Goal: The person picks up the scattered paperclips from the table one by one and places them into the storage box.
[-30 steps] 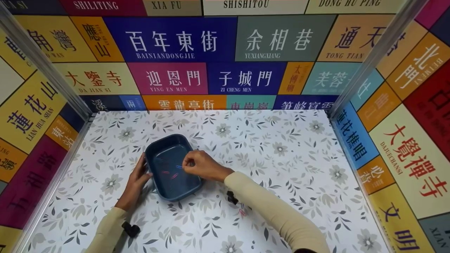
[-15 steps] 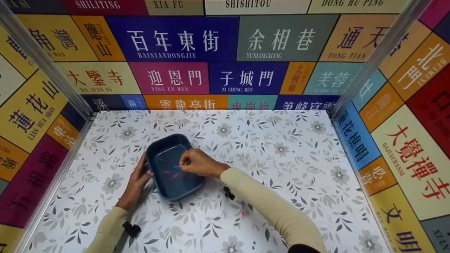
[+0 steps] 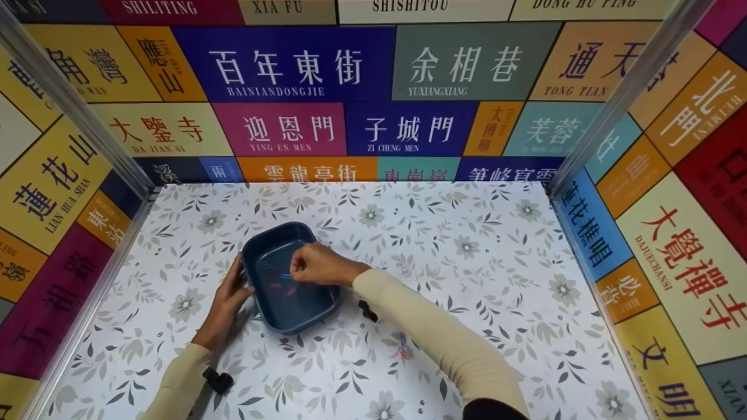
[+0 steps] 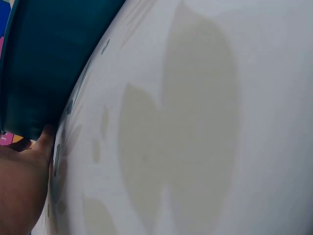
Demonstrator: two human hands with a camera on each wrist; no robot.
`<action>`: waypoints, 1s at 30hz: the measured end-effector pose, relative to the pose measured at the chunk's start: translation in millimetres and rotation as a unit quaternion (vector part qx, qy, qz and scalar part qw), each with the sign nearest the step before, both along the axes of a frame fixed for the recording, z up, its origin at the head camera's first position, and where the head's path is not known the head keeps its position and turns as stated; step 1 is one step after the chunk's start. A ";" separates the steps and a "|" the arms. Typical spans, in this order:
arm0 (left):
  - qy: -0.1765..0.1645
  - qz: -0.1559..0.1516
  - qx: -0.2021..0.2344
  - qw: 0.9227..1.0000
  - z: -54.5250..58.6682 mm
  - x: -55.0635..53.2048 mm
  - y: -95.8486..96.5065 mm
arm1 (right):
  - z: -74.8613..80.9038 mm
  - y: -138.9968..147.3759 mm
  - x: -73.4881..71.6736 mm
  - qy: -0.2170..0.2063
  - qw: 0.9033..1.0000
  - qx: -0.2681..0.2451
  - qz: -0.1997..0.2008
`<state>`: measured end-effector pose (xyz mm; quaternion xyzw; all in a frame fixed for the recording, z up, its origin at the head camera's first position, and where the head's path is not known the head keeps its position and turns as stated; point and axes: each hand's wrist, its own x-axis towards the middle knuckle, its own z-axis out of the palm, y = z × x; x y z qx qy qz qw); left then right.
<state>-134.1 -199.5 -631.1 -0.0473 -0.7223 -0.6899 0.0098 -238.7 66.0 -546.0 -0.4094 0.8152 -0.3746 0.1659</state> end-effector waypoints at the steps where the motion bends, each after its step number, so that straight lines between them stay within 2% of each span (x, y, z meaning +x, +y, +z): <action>1: 0.000 -0.001 0.000 1.000 -0.2 0.3 -0.2 | -0.5 -1.5 -0.5 0.000 1.000 0.002 0.004; 9: 0.013 -0.002 0.000 1.000 -1.1 0.4 -0.6 | 0.2 -13.2 -6.2 -0.002 1.000 0.020 0.020; 21: 0.015 -0.003 -0.010 1.000 0.5 -0.2 -0.2 | 5.5 -28.1 -14.8 -0.002 0.998 0.046 0.031; 30: 0.011 -0.004 -0.009 1.000 1.8 -0.7 0.0 | -1.1 -38.1 -16.8 0.021 0.998 0.043 0.028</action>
